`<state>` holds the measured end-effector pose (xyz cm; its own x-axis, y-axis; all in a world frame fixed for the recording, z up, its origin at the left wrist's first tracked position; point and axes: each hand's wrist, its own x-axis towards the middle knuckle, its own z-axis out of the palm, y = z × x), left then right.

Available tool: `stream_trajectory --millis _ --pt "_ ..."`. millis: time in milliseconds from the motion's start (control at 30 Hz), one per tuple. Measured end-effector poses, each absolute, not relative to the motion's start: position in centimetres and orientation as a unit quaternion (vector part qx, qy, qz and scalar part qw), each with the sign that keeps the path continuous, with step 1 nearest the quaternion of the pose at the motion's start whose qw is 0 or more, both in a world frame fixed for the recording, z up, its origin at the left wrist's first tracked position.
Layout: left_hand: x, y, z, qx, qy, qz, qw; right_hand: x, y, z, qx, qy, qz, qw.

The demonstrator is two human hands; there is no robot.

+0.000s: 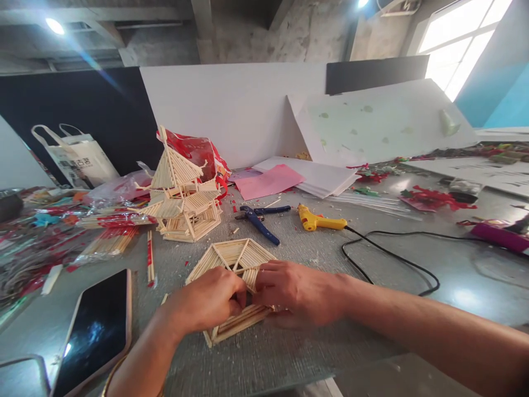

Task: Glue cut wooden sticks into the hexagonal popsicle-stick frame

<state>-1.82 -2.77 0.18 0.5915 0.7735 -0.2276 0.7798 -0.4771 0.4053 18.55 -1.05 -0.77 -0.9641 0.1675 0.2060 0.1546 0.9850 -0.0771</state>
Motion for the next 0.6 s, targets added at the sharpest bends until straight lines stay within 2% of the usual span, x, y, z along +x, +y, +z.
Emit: stream_trajectory --millis 167,300,467,600 --pt "-1.8 -3.0 0.5 0.858 0.460 0.004 0.226 19.3 0.1 -0.3 -0.127 -0.977 0.018 0.173" --pt "-1.2 -4.2 1.0 0.866 0.466 0.054 0.171 20.5 1.4 -0.1 -0.192 -0.958 -0.002 0.213" --pt "-1.4 -7.7 -0.6 0.863 0.490 0.105 0.061 20.9 2.2 -0.6 -0.320 -0.930 -0.012 0.182" --pt "-3.4 -10.0 -3.7 0.855 0.464 0.218 -0.079 20.4 2.2 -1.1 -0.423 -0.895 0.036 0.136"
